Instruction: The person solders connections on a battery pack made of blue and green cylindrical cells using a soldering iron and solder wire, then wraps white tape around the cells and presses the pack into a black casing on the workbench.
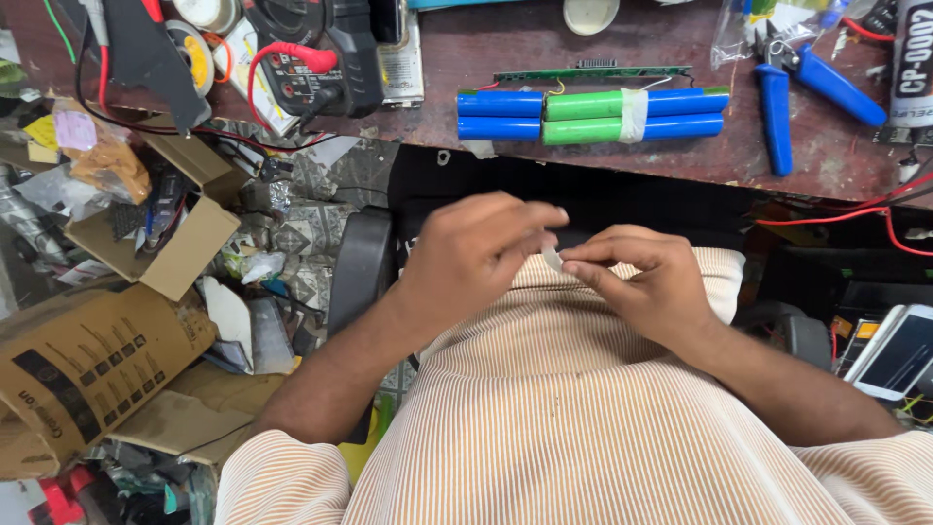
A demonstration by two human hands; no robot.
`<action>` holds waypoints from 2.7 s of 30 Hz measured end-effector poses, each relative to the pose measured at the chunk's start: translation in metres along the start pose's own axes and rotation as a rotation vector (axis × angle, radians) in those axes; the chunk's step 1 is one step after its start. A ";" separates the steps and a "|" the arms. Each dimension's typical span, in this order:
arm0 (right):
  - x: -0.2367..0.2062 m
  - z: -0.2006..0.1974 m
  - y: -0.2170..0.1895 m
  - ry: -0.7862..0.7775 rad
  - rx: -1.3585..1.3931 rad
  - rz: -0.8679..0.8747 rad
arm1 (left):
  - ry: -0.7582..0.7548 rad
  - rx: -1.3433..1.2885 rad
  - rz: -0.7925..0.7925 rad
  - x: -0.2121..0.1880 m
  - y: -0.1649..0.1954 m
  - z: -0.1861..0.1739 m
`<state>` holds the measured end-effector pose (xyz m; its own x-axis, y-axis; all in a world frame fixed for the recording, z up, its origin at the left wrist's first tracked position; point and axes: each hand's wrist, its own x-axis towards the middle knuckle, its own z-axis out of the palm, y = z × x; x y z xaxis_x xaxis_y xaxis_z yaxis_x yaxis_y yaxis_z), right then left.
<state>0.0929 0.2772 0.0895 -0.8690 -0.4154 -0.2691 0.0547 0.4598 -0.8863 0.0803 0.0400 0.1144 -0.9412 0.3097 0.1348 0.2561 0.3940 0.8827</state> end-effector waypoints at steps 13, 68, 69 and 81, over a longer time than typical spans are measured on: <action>0.013 -0.016 -0.015 0.156 -0.244 -0.111 | 0.077 0.136 0.125 0.008 0.004 -0.010; 0.043 0.032 -0.011 0.168 0.922 0.364 | 0.112 -0.031 -0.147 0.055 -0.021 -0.012; 0.047 0.031 -0.012 0.132 1.061 0.438 | 0.117 -0.024 -0.129 0.056 -0.022 -0.012; 0.066 0.044 -0.027 0.240 1.191 0.567 | 0.343 0.384 0.064 0.061 -0.035 0.002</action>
<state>0.0557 0.2026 0.0786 -0.6415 -0.1927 -0.7425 0.7191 -0.4882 -0.4945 0.0139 0.0470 0.0907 -0.9227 0.0676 0.3795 0.3172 0.6926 0.6479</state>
